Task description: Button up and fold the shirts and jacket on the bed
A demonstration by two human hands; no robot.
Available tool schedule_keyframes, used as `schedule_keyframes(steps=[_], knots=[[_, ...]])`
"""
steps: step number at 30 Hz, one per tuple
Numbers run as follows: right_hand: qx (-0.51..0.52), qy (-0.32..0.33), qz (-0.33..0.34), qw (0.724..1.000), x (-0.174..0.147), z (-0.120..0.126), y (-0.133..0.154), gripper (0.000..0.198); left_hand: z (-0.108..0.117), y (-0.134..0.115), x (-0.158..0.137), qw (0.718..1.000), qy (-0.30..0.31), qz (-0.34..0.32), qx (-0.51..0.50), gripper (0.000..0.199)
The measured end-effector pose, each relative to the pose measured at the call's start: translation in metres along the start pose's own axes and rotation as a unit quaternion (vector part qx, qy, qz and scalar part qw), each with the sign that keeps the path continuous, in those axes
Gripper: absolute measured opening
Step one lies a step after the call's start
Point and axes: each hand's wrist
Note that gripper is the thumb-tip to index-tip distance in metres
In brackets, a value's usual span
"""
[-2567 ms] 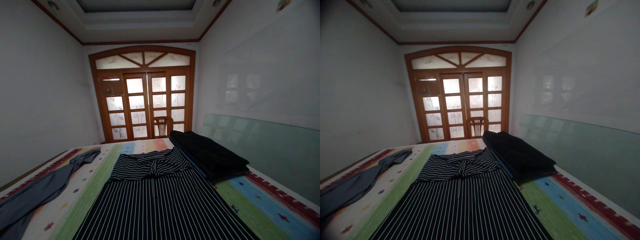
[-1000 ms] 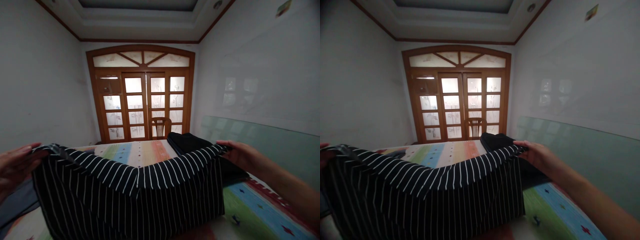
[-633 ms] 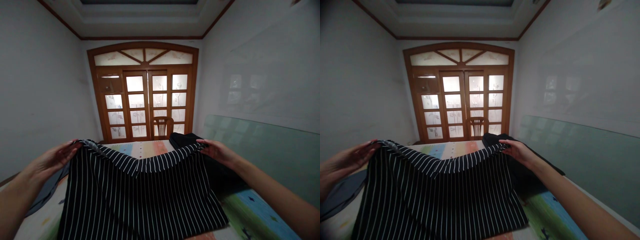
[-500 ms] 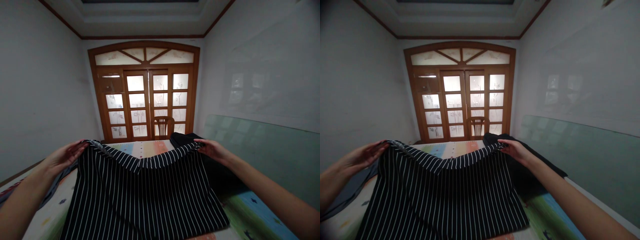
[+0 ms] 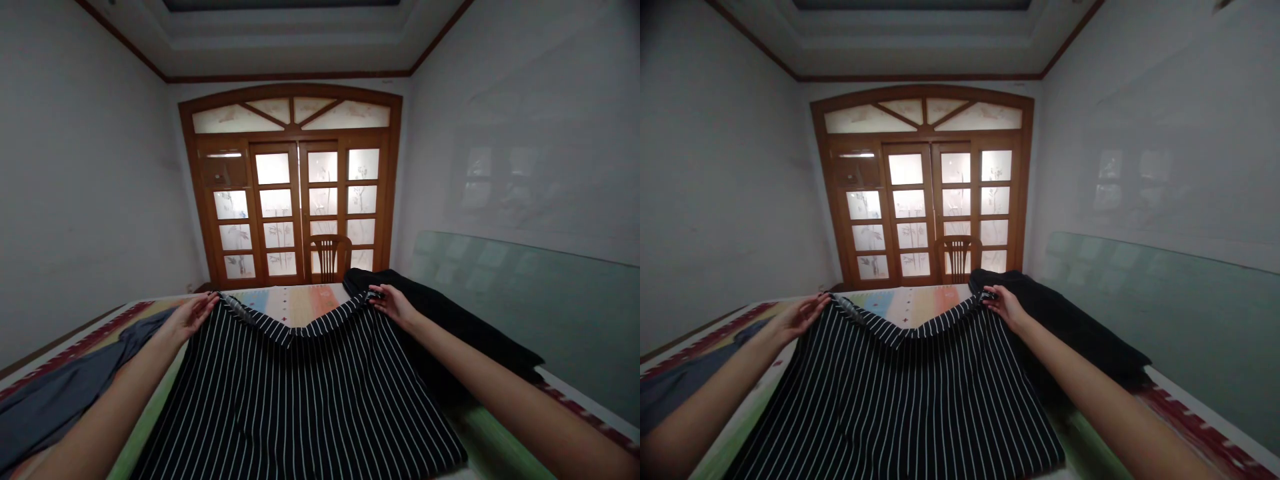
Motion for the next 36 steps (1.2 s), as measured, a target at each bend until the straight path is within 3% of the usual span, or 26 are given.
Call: schedule_keyframes(steps=[6, 8, 9, 11, 13, 15, 18, 21, 26, 30, 36], knots=[[-0.206, 0.064, 0.008, 0.976, -0.006, -0.030, -0.035, 0.070, 0.009, 0.060, 0.003, 0.991, 0.005, 0.021, 0.131, 0.022], [-0.262, 0.094, 0.036, 0.960, -0.022, -0.041, -0.044, 0.073, 0.021, 0.080, -0.004, 0.965, 0.045, -0.016, 0.258, 0.031], [-0.288, 0.116, 0.053, 0.949, -0.033, -0.047, -0.047, 0.071, 0.027, 0.090, -0.008, 0.933, 0.086, -0.047, 0.346, 0.033], [-0.349, 0.176, 0.100, 0.915, -0.055, -0.061, -0.052, 0.064, 0.040, 0.111, -0.018, 0.838, 0.192, -0.118, 0.496, 0.035], [-0.446, 0.254, 0.174, 0.841, -0.075, -0.075, -0.057, 0.058, 0.050, 0.131, -0.027, 0.732, 0.266, -0.173, 0.602, 0.039], [-0.496, 0.288, 0.207, 0.793, -0.087, -0.089, -0.061, 0.056, 0.055, 0.148, -0.032, 0.646, 0.291, -0.198, 0.678, 0.046], [-0.508, 0.272, 0.206, 0.791, -0.088, -0.104, -0.071, 0.055, 0.055, 0.164, -0.030, 0.573, 0.279, -0.212, 0.741, 0.053], [-0.515, 0.221, 0.192, 0.805, -0.073, -0.106, -0.082, 0.053, 0.054, 0.167, -0.018, 0.547, 0.237, -0.221, 0.772, 0.055], [-0.536, 0.165, 0.164, 0.811, -0.044, -0.091, -0.096, 0.047, 0.059, 0.157, 0.007, 0.539, 0.195, -0.232, 0.786, 0.051], [-0.553, 0.144, 0.147, 0.808, -0.029, -0.074, -0.102, 0.043, 0.063, 0.147, 0.021, 0.528, 0.208, -0.238, 0.788, 0.044], [-0.578, 0.143, 0.129, 0.793, -0.016, -0.061, -0.098, 0.040, 0.050, 0.129, 0.029, 0.473, 0.262, -0.192, 0.819, 0.044]])
Point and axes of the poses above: each hand's wrist, its own x-axis towards the middle knuckle, its own z-axis out of the back of the hand, y = z × x, and after that the axes turned 6 degrees about -x, right-handed
